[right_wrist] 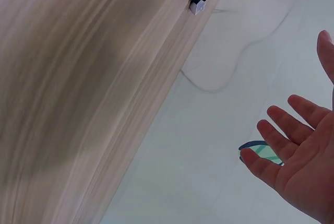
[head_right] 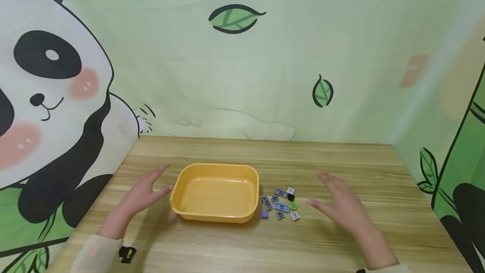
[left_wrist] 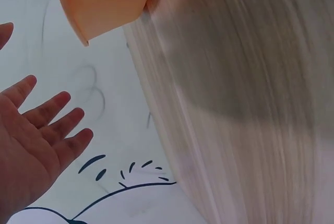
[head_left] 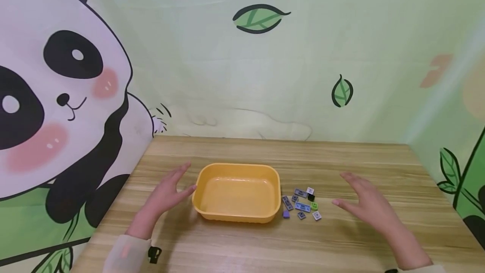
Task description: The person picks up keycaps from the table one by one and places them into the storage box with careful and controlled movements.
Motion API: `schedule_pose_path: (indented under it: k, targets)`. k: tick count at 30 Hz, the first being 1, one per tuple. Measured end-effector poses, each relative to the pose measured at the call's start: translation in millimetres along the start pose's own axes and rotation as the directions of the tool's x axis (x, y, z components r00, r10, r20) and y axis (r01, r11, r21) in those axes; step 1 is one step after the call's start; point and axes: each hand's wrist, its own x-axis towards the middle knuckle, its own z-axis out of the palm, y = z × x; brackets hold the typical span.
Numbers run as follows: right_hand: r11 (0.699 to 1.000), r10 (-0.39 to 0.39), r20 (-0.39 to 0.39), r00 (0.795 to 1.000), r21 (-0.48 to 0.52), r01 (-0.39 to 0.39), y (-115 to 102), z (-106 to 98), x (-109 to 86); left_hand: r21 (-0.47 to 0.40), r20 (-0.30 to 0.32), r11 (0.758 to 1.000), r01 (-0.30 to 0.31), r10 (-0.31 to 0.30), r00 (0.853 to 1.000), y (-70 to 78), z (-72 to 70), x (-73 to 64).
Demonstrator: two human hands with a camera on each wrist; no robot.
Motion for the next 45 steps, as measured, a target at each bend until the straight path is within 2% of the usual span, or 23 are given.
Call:
schedule_pose_path:
  k: [6,13,17,26,32,38,45]
  targets:
    - [1.000,-0.006,0.000,1.000,0.013,0.006,-1.6,3.8,-2.8,-0.048,0.027,0.999,0.017,-0.016,1.000,-1.9,4.4,1.2]
    - [1.000,0.010,0.010,1.000,0.027,-0.011,-2.4,10.1,-4.3,-0.116,0.026,0.993,-0.008,0.011,1.000,-7.6,10.7,3.9]
    - [0.999,0.025,0.032,0.999,0.045,-0.026,-1.6,15.2,-3.7,-0.166,0.061,0.986,0.024,-0.014,0.998,-11.1,14.7,5.9]
    - [0.993,0.073,0.070,0.995,0.090,-0.079,-1.3,24.5,-1.2,-0.340,0.159,0.930,0.138,-0.087,0.983,-14.5,21.3,14.6]
    - [0.986,0.053,0.098,0.994,0.153,-0.068,-3.9,30.8,-0.3,-0.425,0.199,0.886,0.184,-0.107,0.974,-14.8,24.2,18.9]
    - [0.983,0.014,0.108,0.994,0.181,-0.033,-4.8,38.1,-0.3,-0.480,0.204,0.861,0.165,-0.074,0.976,-15.7,30.3,21.6]
    - [0.981,0.006,0.162,0.987,0.192,-0.038,-8.4,42.9,0.2,-0.502,0.206,0.850,0.162,-0.065,0.976,-15.9,34.9,23.8]
